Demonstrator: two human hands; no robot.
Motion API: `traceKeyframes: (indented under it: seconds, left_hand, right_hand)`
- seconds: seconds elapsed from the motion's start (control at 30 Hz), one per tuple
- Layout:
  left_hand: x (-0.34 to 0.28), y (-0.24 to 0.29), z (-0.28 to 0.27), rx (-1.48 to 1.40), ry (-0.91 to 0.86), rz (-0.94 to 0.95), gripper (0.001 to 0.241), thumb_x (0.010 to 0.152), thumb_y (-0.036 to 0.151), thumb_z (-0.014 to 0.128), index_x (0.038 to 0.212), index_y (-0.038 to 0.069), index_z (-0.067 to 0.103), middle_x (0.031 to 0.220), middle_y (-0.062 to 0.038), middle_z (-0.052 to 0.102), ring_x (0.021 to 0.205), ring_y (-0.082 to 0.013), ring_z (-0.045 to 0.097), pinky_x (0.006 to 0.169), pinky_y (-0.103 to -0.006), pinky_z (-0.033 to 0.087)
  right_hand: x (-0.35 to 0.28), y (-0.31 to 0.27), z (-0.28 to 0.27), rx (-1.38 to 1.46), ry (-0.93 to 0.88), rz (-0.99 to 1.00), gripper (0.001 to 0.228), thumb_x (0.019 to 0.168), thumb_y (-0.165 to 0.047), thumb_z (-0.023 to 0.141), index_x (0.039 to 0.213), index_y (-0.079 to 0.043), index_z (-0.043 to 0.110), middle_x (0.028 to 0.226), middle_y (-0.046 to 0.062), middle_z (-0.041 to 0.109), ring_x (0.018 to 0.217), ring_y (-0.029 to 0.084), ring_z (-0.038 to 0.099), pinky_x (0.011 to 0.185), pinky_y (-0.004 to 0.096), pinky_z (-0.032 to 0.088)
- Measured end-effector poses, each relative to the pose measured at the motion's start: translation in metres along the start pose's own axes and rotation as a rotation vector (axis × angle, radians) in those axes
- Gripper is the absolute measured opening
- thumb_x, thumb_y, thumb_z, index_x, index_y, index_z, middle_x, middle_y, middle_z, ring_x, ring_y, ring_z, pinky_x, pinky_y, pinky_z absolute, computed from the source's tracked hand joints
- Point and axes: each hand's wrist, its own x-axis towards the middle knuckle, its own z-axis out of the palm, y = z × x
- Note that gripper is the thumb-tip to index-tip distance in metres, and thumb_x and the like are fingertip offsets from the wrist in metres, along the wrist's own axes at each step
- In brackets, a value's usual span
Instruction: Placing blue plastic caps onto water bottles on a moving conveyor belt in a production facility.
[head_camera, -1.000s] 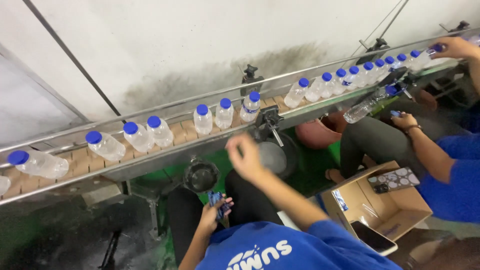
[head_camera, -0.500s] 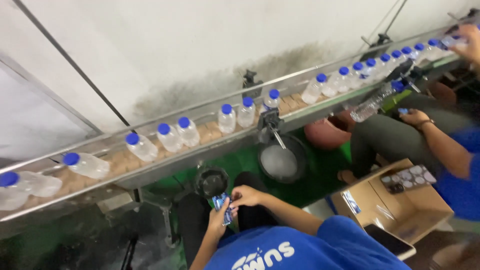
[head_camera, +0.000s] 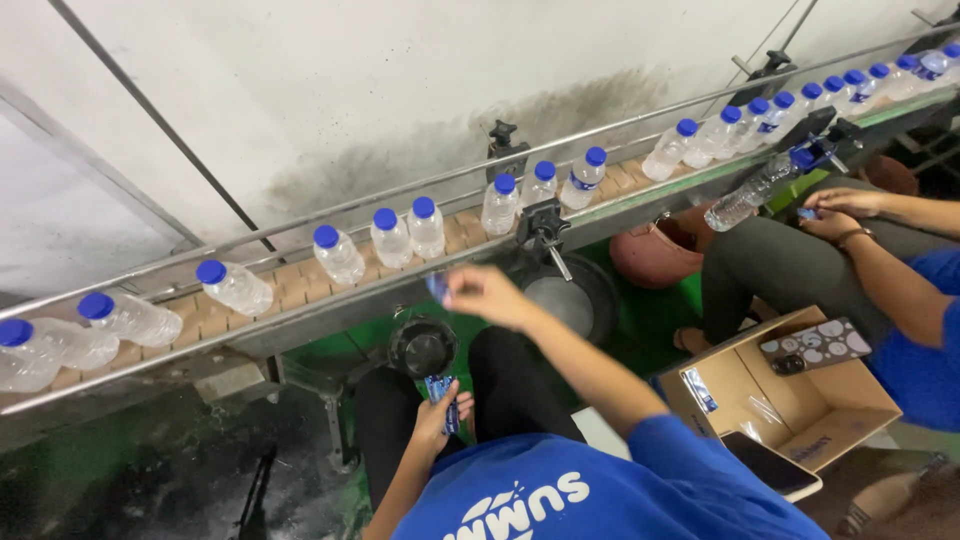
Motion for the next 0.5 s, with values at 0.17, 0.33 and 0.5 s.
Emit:
traceKeyframes:
  seconds: [0.17, 0.33, 0.5]
  left_hand:
    - [0.014, -0.010, -0.007, 0.142, -0.074, 0.051, 0.066, 0.087, 0.033, 0.089, 0.120, -0.015, 0.057, 0.112, -0.040, 0.070, 0.100, -0.0445, 0.074, 0.083, -0.0543, 0.062]
    - [-0.002, -0.003, -0.003, 0.113, -0.062, 0.040, 0.063, 0.087, 0.030, 0.088, 0.119, -0.014, 0.057, 0.111, -0.040, 0.070, 0.100, -0.0439, 0.074, 0.084, -0.0548, 0.062]
    - [-0.006, 0.003, -0.003, 0.102, -0.074, 0.019, 0.060, 0.088, 0.024, 0.087, 0.119, -0.016, 0.056, 0.111, -0.041, 0.070, 0.102, -0.0464, 0.073, 0.085, -0.0575, 0.060]
  right_hand:
    - [0.079, -0.093, -0.039, -0.744, 0.086, -0.490, 0.023, 0.089, -0.033, 0.084, 0.098, -0.017, 0.070, 0.119, 0.003, 0.069, 0.105, 0.028, 0.071, 0.088, 0.039, 0.056]
    - [0.104, -0.086, -0.043, -1.089, 0.071, -0.411, 0.033, 0.085, -0.025, 0.085, 0.110, -0.018, 0.064, 0.117, 0.002, 0.059, 0.101, 0.027, 0.070, 0.087, 0.043, 0.055]
    - [0.115, -0.087, -0.057, -1.229, -0.109, -0.187, 0.050, 0.090, -0.018, 0.078, 0.136, -0.014, 0.057, 0.128, 0.016, 0.063, 0.117, 0.037, 0.066, 0.103, 0.052, 0.042]
